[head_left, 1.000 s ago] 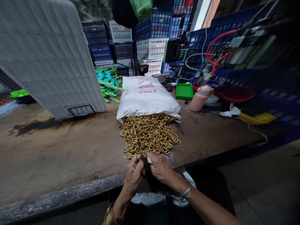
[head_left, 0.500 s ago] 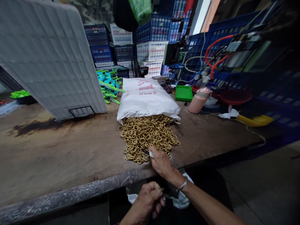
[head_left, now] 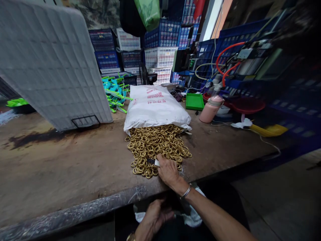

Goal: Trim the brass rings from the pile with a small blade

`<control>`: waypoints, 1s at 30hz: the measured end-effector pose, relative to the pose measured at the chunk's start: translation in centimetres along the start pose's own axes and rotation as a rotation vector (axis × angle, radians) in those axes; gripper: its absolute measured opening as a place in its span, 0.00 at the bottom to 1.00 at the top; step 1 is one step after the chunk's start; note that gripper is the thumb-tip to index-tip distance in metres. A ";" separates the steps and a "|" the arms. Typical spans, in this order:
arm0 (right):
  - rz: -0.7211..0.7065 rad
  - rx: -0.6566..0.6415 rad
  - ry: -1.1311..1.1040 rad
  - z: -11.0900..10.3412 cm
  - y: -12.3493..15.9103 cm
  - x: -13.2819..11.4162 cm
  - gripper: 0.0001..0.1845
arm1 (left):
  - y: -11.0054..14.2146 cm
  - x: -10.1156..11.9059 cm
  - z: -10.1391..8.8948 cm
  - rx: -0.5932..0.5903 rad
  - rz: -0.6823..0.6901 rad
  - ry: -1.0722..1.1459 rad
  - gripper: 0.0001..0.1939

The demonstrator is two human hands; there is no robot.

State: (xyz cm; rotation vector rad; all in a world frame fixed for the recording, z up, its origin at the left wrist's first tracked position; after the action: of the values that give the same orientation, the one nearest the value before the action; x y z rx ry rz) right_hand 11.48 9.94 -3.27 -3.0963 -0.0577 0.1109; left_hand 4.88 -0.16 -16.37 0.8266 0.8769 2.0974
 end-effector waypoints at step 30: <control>0.073 -0.213 -1.094 0.0 2.2 2.6 0.09 | 7.3 9.6 5.2 -0.050 0.840 -0.525 0.13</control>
State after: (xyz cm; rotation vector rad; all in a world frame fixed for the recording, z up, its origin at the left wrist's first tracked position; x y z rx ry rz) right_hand 14.11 7.87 -3.57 -2.7796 0.0130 1.8319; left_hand 0.96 5.32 -5.08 1.8389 0.1828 2.3470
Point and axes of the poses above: each hand's wrist, its own y-axis away from the middle knuckle, its own z-axis out of the palm, x = y × z, the point moved 5 cm from there along -y, towards the middle knuckle, and after that the axes turned 7 degrees about y, right-handed, at the moved point
